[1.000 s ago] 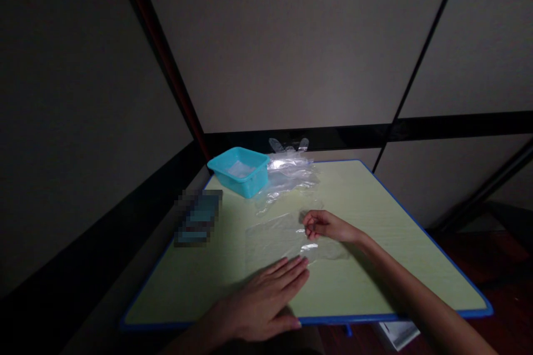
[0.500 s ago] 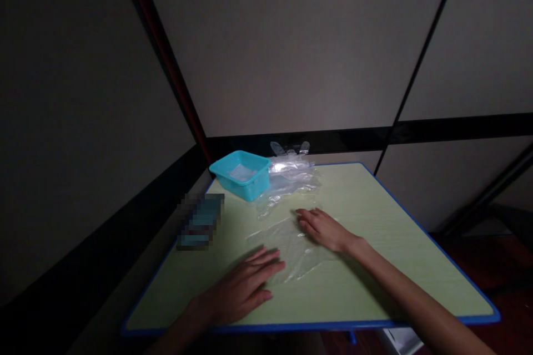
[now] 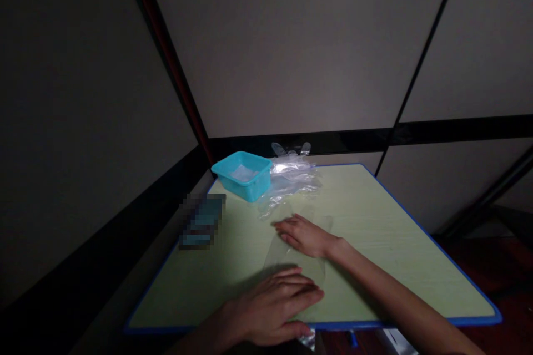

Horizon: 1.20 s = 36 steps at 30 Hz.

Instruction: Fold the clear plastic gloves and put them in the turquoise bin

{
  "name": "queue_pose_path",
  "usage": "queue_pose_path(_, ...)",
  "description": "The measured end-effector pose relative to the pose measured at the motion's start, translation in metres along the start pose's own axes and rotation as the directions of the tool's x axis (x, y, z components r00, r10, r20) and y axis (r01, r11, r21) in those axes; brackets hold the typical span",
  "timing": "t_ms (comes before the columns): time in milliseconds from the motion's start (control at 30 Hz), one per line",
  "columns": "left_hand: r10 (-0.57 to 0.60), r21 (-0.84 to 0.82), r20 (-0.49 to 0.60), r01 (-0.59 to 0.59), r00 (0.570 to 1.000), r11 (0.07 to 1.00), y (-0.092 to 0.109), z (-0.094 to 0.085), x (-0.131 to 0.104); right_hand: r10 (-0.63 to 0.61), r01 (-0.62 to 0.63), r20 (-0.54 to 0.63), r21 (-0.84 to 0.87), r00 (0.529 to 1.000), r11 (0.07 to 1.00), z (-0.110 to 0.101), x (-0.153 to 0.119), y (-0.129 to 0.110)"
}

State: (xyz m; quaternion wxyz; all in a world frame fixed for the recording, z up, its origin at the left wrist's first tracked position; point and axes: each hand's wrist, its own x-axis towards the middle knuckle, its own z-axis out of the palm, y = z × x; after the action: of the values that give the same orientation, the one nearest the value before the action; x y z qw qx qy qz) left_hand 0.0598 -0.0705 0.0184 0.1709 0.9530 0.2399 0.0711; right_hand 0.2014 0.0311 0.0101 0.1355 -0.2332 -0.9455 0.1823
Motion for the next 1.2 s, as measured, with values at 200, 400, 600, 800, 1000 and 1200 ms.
queue_pose_path(200, 0.11, -0.104, -0.002, -0.11, 0.994, 0.989, 0.004, 0.008, 0.02, -0.101, 0.092, 0.038, 0.186, 0.994, 0.978, -0.008, -0.003, -0.007)
queue_pose_path(400, -0.118, -0.132, -0.094, 0.105, 0.989, 0.986, -0.025, -0.013, 0.0, 0.133, -0.083, -0.181, 0.259, 0.975, 0.962, -0.023, -0.04, 0.01)
queue_pose_path(600, -0.142, 0.076, 0.016, 0.14, 0.99, 0.987, -0.054, -0.004, -0.009, 0.099, -0.098, 0.026, -0.054, 0.995, 0.994, 0.0, -0.065, 0.017)
queue_pose_path(800, -0.213, 0.157, -0.033, 0.215, 0.977, 0.964, -0.057, -0.002, -0.009, 0.122, -0.126, -0.033, -0.204, 0.992, 0.971, 0.013, -0.071, 0.02)
queue_pose_path(1000, -0.284, -0.018, -0.07, 0.284, 0.956, 0.959, -0.07, -0.001, -0.017, 0.11, -0.112, -0.025, -0.074, 0.994, 0.991, 0.01, -0.074, 0.02)
queue_pose_path(1200, -0.316, -0.867, -0.164, 0.016, 0.934, 0.497, -0.081, -0.004, -0.002, 0.289, -0.069, -0.239, 0.649, 0.927, 0.758, -0.014, -0.066, 0.007)
